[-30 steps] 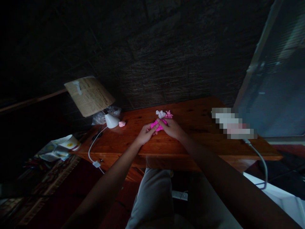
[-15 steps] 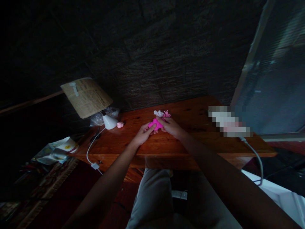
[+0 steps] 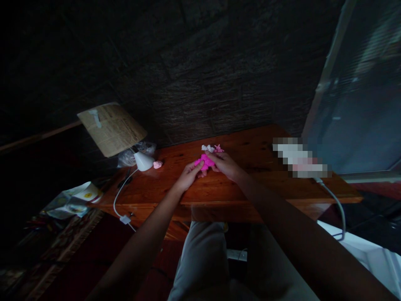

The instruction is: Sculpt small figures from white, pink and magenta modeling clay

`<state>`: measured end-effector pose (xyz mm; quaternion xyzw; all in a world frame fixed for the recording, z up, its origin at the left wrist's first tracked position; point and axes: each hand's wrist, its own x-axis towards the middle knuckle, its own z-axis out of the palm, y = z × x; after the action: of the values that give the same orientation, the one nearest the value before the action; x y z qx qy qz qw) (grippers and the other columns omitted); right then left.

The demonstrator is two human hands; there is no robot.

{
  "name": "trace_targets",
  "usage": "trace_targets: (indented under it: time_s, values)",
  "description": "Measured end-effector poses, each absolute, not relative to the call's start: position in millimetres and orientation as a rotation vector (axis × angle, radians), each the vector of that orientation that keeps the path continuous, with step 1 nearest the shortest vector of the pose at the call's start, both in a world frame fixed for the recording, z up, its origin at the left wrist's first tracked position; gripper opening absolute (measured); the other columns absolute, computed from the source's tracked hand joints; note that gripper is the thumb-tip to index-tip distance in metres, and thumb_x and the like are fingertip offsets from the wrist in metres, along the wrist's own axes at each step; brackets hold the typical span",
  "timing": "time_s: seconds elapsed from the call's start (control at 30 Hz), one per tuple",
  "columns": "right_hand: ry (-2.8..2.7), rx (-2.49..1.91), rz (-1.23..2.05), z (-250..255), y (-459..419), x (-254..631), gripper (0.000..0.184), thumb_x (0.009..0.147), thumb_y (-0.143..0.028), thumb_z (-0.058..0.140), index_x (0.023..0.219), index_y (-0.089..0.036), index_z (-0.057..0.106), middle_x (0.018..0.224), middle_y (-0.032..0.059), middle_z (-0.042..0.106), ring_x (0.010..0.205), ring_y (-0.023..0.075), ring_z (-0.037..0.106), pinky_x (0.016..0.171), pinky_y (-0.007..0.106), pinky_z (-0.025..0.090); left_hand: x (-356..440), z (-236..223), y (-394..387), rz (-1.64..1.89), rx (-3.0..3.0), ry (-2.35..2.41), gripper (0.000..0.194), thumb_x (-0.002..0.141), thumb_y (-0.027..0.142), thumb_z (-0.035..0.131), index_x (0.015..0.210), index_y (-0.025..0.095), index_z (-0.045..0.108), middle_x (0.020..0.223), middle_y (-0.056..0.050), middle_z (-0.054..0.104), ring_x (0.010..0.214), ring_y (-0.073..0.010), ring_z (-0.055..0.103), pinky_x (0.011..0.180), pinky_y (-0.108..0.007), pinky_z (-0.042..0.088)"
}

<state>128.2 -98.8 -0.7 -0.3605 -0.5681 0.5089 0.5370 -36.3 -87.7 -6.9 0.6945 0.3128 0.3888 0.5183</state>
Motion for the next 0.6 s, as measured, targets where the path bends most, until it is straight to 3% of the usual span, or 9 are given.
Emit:
trace_targets:
  time_s: [0.4,0.6]
  values:
    - [-1.354,-0.914,1.114,-1.3,-98.4,131.8,0.058,0.075,-0.075,0.062,0.06,-0.019,0.056,0.047,-0.0052,0.043,0.044,0.0077,0.034,0.044,0.026,0.023,-35.2,-9.1,-85.9,0.942,1.698,0.738,0.057,0.081,0.071,0.058,0.074,0.015,0.061,0.065,0.0,0.059,0.056,-0.0087,0.047,0.055,-0.024,0.034]
    - [-1.252,-0.977,1.146,-2.3,-97.8,128.6,0.06,0.066,-0.077,0.069,0.066,-0.017,0.063,0.059,-0.0012,0.054,0.054,0.0093,0.047,0.049,0.023,0.036,-35.1,-8.4,-86.2,0.957,1.559,0.766,0.059,0.077,0.074,0.061,0.072,0.015,0.059,0.063,0.0,0.058,0.056,-0.0081,0.047,0.055,-0.023,0.034]
